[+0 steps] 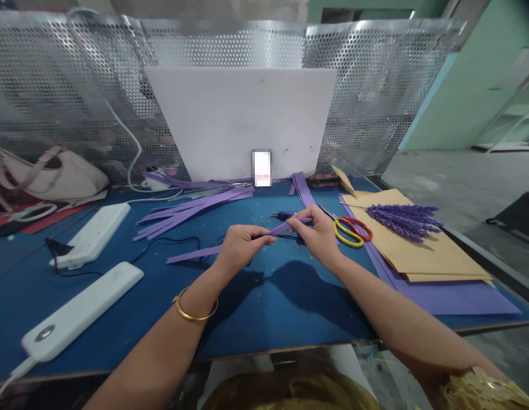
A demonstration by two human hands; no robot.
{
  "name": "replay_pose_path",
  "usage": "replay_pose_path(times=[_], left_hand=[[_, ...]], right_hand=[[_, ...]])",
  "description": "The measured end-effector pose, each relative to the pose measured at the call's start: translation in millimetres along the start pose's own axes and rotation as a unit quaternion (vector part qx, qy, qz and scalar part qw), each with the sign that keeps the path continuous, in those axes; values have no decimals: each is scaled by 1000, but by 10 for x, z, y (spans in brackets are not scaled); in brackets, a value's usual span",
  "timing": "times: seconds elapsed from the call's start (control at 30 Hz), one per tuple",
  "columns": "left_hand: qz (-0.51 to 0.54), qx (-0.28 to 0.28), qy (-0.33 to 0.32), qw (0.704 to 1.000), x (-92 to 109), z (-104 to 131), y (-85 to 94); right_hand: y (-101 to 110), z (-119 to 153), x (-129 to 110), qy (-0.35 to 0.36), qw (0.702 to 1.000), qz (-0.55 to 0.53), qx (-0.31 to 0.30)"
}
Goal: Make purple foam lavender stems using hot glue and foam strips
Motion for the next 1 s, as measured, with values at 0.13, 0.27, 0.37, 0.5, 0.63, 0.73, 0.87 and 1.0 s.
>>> replay_pose_path(times=[0.13, 0.27, 0.37, 0.5, 0.63, 0.73, 0.87, 1.0], left_hand=[[7, 8, 0, 1000, -2, 11, 2], [22, 30, -4, 999, 33, 18, 12], [39, 44, 8, 998, 26, 26, 12], [45, 57, 17, 997, 14, 34, 18], [56, 53, 30, 997, 20, 39, 2], [61, 51, 36, 996, 32, 48, -11], [54, 59, 22, 997, 63, 59, -8], [49, 58, 2, 997, 94, 72, -7]], right_hand=[[-6, -5, 19, -12, 999, -33, 1], [-22, 2, 19, -15, 998, -67, 0], [-34, 18, -2, 7, 998, -67, -5], [-36, 35, -28, 36, 997, -67, -5], [-29, 41, -43, 49, 997, -68, -1], [-46, 54, -62, 57, 996, -65, -12], [-68, 74, -73, 63, 996, -62, -20], [-87, 96, -78, 68, 995, -62, -32]])
Point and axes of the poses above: each hand's wrist, its own z-axis away from the middle knuckle, its own y-axis out of the back of the hand, x = y × z, the point moved 6 cm from there along -z, towards the middle knuckle, and after that the axes turned 8 degrees about x, right-handed, at the moved point
